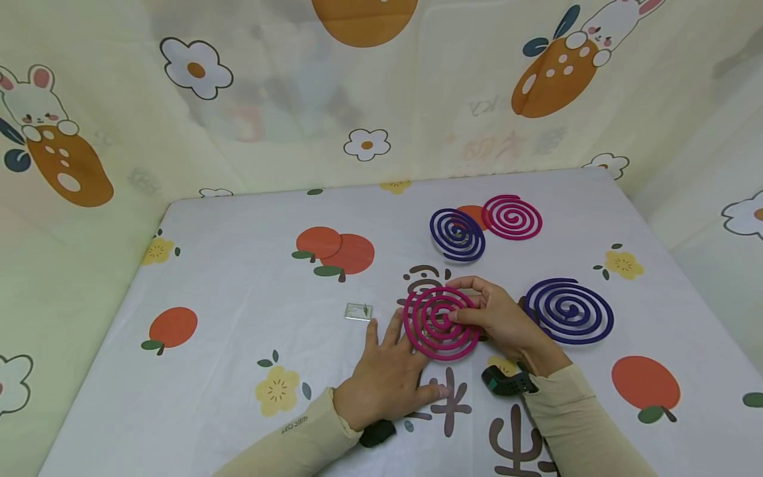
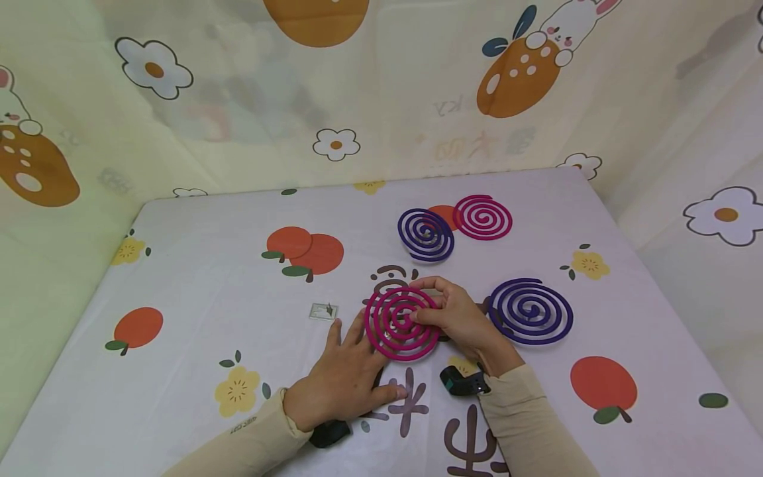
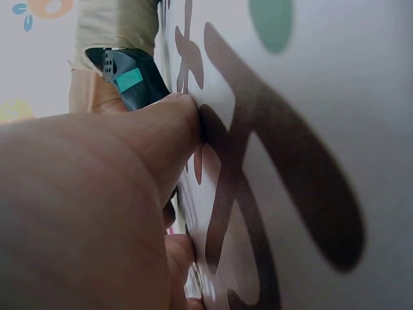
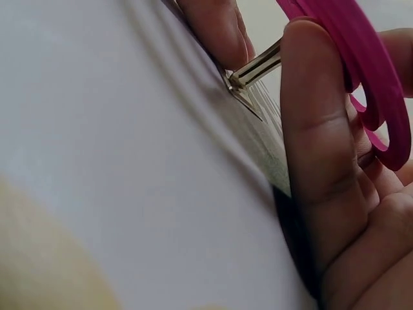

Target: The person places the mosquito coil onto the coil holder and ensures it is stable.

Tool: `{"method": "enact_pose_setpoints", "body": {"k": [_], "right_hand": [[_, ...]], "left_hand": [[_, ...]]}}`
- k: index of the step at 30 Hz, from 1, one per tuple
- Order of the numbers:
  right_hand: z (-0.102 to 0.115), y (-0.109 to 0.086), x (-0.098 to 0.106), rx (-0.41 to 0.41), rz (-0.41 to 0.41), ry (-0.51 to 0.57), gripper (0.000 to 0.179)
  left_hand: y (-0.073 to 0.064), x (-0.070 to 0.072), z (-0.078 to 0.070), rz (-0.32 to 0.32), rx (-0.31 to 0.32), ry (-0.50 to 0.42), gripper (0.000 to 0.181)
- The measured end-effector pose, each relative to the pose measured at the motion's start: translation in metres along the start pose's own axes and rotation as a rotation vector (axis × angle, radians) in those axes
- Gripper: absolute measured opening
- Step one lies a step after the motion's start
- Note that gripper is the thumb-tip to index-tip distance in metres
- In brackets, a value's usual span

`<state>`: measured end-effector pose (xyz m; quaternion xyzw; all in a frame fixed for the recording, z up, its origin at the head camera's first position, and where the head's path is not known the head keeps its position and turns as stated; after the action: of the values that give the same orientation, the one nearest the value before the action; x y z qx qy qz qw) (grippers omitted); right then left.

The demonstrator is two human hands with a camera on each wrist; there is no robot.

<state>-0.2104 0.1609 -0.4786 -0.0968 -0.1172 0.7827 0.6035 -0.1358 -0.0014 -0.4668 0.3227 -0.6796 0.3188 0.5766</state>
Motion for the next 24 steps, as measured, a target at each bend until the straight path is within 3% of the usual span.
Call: {"method": "enact_pose_setpoints", "body": {"k": [24], "right_hand": [[0.0004, -0.0008, 0.0002, -0.002, 0.026, 0.031, 0.056]], "left_hand": [[0.0001, -0.0001, -0.0002, 0.014, 0.003, 0.012, 0.088]]}}
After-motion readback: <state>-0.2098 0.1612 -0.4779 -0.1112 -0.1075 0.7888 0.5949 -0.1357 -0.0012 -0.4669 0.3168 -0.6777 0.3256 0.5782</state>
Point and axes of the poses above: each hand's wrist, its own y-axis towards the middle knuckle, its own x-axis out of the back of the hand, z = x × y, the point moved 7 cm from there along y, towards the middle knuckle, and after that the axes turned 8 degrees about -z, right-handed, at the moved point
